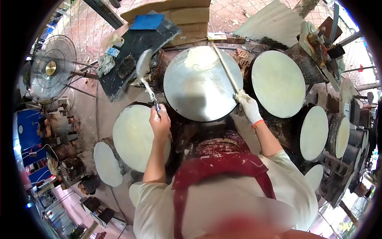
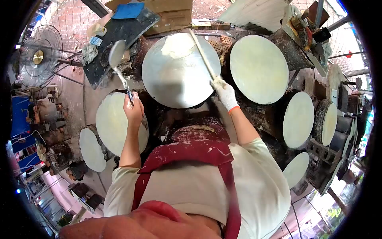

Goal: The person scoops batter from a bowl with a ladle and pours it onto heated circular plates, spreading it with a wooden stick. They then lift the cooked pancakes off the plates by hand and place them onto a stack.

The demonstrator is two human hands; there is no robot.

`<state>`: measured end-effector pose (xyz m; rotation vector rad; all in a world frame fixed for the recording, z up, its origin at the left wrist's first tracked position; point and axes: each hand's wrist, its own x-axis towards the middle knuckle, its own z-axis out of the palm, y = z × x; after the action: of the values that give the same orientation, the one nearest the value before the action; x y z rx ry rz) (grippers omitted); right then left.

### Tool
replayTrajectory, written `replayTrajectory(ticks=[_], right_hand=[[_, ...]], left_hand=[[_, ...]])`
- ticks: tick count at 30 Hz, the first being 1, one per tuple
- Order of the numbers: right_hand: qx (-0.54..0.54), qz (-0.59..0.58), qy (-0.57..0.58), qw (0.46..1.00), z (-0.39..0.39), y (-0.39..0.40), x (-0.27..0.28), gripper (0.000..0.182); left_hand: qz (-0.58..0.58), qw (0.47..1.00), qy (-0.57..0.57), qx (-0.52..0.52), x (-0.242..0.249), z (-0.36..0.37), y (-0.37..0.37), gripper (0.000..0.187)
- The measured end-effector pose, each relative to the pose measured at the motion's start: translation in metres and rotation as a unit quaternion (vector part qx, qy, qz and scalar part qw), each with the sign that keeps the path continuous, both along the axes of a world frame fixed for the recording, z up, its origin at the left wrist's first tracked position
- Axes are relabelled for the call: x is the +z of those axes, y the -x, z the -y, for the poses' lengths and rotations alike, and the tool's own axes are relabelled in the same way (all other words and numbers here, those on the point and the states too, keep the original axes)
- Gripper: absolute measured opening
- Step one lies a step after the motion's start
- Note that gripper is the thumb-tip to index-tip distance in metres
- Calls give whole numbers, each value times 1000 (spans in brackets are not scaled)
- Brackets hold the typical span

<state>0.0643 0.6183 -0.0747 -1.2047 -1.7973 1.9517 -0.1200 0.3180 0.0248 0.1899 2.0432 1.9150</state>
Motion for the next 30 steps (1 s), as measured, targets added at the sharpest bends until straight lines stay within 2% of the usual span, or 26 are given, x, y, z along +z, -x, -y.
replayTrajectory(ticks=[2,3,4,6,7,8,9,10,12,14,15,16,18,20,21,22,24,26,27,28,30], right_hand=[[106,107,48,987,12,19,25,29],[125,91,83,984,16,26,14,29],[143,78,118,980,20,34,4,29],[207,14,12,978,5,31,6,29],[203,9,-37,979,-10,24,7,30],[200,2,-85,976,-29,16,6,31],[105,-61,-27,992,-46,17,5,28],[70,-38,-10,997,-58,18,5,25],[171,11,-8,985,-67,24,1,27],[242,112,102,958,-48,47,40,28],[258,113,110,953,-42,53,38,28],[290,113,93,946,-43,57,24,26],[316,6,47,947,-57,55,15,27],[328,16,-47,944,-99,52,15,28],[300,-43,4,953,-127,55,-12,29],[210,-14,3,978,-132,61,1,29],[287,27,14,957,-141,74,-1,32],[384,135,78,910,-116,86,24,35],[403,74,107,906,-105,89,14,36],[440,110,86,887,-100,93,33,35],[462,5,50,885,-114,90,-10,33]], left_hand=[[55,998,42,-9,-4,2,-7,10],[80,995,62,-12,-5,5,-12,11],[52,997,63,-14,-4,9,-18,11],[-4,997,68,-20,0,15,-31,13],[-52,996,68,-13,5,16,-37,13],[-50,998,43,2,12,15,-43,12],[-47,999,19,18,22,7,-48,12],[-46,998,-3,34,28,3,-53,12],[-28,998,24,40,27,-5,-59,12],[29,998,17,56,30,-18,-66,12],[68,991,33,113,22,-22,-67,15],[86,989,53,111,20,-21,-72,16],[120,983,88,107,21,-21,-79,16],[122,978,99,137,15,-17,-88,15],[121,975,105,152,17,-18,-93,15],[121,972,111,166,18,-19,-97,15],[123,968,113,185,11,-21,-106,15],[137,964,103,203,7,-24,-115,15],[123,967,106,195,2,-26,-117,15],[128,965,115,196,0,-27,-120,15],[136,962,131,200,0,-30,-125,15]])
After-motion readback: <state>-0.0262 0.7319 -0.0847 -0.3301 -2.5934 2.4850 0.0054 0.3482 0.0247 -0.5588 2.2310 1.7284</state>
